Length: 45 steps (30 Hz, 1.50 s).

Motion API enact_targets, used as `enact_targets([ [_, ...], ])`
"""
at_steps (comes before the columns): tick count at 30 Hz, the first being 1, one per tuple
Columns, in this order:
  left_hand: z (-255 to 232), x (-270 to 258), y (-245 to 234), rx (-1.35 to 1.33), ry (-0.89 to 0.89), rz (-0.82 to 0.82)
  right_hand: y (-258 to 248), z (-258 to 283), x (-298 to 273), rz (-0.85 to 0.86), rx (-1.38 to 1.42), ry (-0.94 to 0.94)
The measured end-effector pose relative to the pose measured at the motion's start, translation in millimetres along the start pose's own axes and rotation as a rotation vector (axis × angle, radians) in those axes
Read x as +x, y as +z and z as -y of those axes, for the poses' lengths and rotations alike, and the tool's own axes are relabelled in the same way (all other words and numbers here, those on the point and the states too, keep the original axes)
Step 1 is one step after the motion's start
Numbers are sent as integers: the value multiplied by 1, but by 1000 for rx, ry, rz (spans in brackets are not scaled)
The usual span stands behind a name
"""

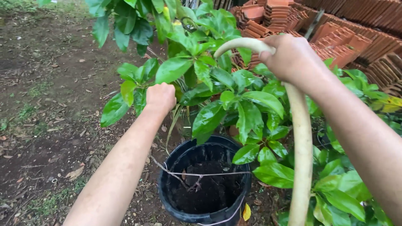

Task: Watering various plants in a garden area using a hose, moving between different potted and ground-planted targets.

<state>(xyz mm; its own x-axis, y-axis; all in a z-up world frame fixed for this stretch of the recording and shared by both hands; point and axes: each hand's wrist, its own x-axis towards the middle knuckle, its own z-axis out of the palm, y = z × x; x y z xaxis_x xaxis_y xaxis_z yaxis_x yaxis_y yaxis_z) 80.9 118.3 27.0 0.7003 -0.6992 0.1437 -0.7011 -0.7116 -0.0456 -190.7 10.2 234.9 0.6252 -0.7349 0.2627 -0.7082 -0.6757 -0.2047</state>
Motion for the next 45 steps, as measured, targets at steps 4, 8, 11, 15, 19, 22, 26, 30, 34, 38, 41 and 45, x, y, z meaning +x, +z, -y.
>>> enact_targets([
  [4,14,23,3,5,17,-59,13,11,15,98,349,26],
  [8,34,41,12,-39,53,-123,58,1,45,107,604,52],
  [11,55,60,21,-70,106,-226,91,-9,77,-39,481,-59],
  [15,85,70,24,-78,93,-192,63,73,9,-140,312,-54],
  [19,122,63,21,-36,111,-150,60,111,-8,-82,288,-65],
  [22,147,59,33,-26,92,-116,66,124,-18,14,231,-67],
  [26,177,74,64,-11,65,-82,77,132,-26,162,200,-71],
  [30,181,81,76,-8,56,-84,81,140,-28,264,151,-92],
  [34,173,82,74,-35,81,-101,76,148,-33,286,107,-66],
  [38,168,78,65,-46,80,-100,70,164,-39,270,79,-103],
  [41,170,74,60,-47,67,-98,76,174,-37,274,56,-128],
  [45,180,74,66,-59,48,-107,95,161,-5,200,-7,-172],
])
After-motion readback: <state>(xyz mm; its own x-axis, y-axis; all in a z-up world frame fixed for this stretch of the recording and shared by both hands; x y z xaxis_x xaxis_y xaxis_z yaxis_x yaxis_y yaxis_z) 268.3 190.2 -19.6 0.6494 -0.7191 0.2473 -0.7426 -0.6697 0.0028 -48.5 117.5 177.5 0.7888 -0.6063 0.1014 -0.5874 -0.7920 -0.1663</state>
